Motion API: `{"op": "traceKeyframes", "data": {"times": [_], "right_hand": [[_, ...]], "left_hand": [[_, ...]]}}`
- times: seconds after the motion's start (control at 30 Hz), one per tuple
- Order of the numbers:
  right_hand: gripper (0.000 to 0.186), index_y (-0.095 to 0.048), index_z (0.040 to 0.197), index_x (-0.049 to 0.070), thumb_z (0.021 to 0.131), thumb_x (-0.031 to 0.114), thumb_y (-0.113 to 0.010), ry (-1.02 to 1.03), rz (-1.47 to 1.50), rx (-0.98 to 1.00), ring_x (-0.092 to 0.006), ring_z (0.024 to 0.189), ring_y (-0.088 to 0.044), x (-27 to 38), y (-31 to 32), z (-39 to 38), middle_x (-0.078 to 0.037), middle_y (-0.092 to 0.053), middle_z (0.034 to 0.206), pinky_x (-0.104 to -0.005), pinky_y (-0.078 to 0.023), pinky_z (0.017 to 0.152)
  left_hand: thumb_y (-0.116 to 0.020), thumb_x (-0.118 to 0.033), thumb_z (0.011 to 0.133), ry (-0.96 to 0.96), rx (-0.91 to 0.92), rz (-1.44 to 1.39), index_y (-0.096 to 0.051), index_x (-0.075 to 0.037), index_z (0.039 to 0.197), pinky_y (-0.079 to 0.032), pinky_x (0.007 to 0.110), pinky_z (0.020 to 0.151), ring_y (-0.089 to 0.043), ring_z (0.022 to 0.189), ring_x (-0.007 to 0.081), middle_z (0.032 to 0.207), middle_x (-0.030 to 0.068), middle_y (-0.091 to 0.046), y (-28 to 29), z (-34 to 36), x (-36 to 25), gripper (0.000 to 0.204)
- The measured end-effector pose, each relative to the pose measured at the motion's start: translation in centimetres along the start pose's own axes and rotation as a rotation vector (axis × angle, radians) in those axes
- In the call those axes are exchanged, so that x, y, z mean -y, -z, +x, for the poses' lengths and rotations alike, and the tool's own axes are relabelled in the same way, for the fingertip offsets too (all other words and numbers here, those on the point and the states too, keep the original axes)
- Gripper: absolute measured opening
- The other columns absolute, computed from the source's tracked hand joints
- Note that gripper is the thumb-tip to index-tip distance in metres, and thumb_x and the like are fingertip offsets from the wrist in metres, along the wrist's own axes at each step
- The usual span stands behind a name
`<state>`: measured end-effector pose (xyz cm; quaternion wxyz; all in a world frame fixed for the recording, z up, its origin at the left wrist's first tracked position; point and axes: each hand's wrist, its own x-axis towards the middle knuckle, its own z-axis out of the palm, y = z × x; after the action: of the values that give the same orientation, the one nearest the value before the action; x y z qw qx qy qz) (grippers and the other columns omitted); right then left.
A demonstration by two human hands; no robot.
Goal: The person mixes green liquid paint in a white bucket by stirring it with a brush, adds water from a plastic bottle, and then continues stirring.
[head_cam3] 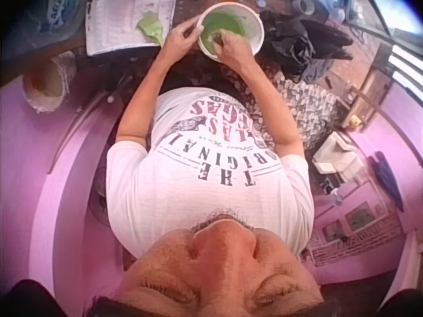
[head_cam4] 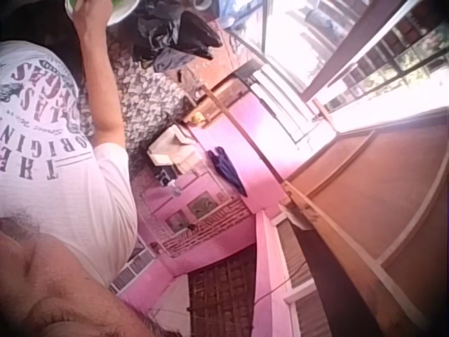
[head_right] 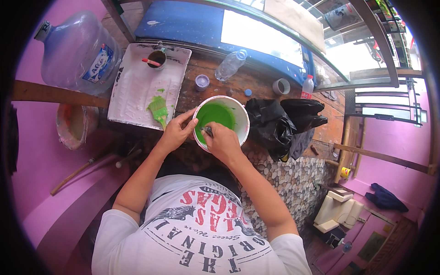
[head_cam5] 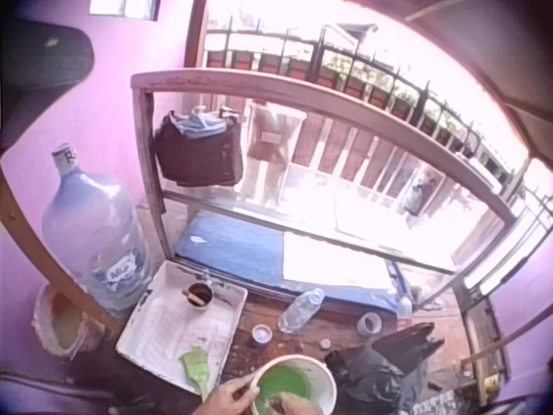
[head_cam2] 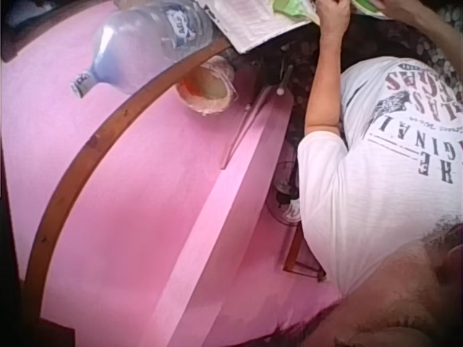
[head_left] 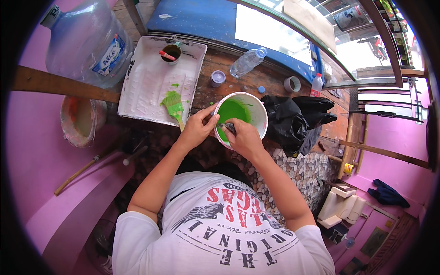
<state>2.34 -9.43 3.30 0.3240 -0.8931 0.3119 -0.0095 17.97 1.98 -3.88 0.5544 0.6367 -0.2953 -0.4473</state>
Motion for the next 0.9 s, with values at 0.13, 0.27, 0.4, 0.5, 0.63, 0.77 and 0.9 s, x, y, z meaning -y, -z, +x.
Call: {"op": "traceKeyframes", "data": {"times": [0.13,0.27,0.4,0.5,0.63,0.77,0.9], "right_hand": [[0.028,-0.07,0.105,0.0,0.095,0.026,-0.07,-0.105,-0.119,0.111,-0.0424,0.083,-0.072,-0.5,1.5,-1.5,-0.023,-0.074,0.091,-0.0513,-0.056,0.075],[0.026,-0.07,0.104,0.001,0.095,0.025,-0.069,-0.147,-0.266,0.025,-0.0413,0.081,-0.073,-1.4,2.4,-1.5,-0.022,-0.074,0.091,-0.0511,-0.056,0.073],[0.023,-0.07,0.105,0.003,0.095,0.024,-0.069,-0.077,-0.294,-0.134,-0.039,0.083,-0.073,-2.9,1.9,0.2,-0.02,-0.074,0.094,-0.049,-0.057,0.074],[0.023,-0.069,0.105,0.004,0.095,0.024,-0.069,0.003,-0.215,-0.183,-0.0379,0.085,-0.072,-2.9,1.3,1.0,-0.019,-0.074,0.095,-0.0477,-0.056,0.076],[0.024,-0.069,0.106,0.003,0.095,0.025,-0.07,0.072,-0.086,-0.129,-0.0385,0.087,-0.072,-1.4,-0.1,0.9,-0.02,-0.074,0.096,-0.0481,-0.056,0.077],[0.027,-0.07,0.106,0.001,0.095,0.026,-0.069,-0.058,-0.064,0.052,-0.0399,0.087,-0.073,0.2,0.9,-0.5,-0.021,-0.075,0.096,-0.0493,-0.056,0.079],[0.028,-0.07,0.106,0.001,0.096,0.027,-0.069,-0.129,-0.16,0.011,-0.0403,0.087,-0.073,-1.0,1.7,-1.4,-0.022,-0.075,0.096,-0.0499,-0.057,0.079]], "left_hand": [[-0.069,-0.025,0.102,0.007,-0.008,0.031,-0.061,-0.005,0.145,-0.054,0.032,0.073,-0.063,0.078,0.0145,0.108,0.0174,-0.074,0.0,-0.1,-0.1,0.048],[-0.069,-0.026,0.102,0.007,-0.005,0.003,-0.061,-0.005,0.145,-0.054,0.032,0.072,-0.063,0.077,0.0139,0.106,0.0164,-0.074,-0.2,0.0,-0.1,0.048],[-0.07,-0.026,0.102,-0.001,-0.01,-0.002,-0.061,-0.005,0.145,-0.053,0.031,0.071,-0.061,0.076,0.013,0.103,0.0148,-0.073,-0.2,0.0,0.2,0.048],[-0.067,-0.024,0.105,-0.023,0.021,0.035,-0.059,-0.004,0.147,-0.058,0.027,0.068,-0.066,0.079,0.0096,0.107,0.01,-0.072,0.1,0.2,0.6,0.048],[-0.067,-0.023,0.106,-0.059,0.023,0.046,-0.058,-0.003,0.148,-0.06,0.026,0.066,-0.068,0.079,0.008,0.108,0.0076,-0.073,0.1,0.2,0.8,0.048],[-0.069,-0.026,0.102,-0.013,-0.009,0.009,-0.062,-0.005,0.145,-0.053,0.032,0.074,-0.062,0.078,0.0145,0.103,0.0161,-0.073,-0.1,0.0,0.4,0.048],[-0.069,-0.027,0.102,0.008,-0.004,0.015,-0.062,-0.005,0.144,-0.054,0.032,0.075,-0.064,0.079,0.016,0.107,0.0175,-0.074,-0.1,0.0,0.1,0.048]]}}
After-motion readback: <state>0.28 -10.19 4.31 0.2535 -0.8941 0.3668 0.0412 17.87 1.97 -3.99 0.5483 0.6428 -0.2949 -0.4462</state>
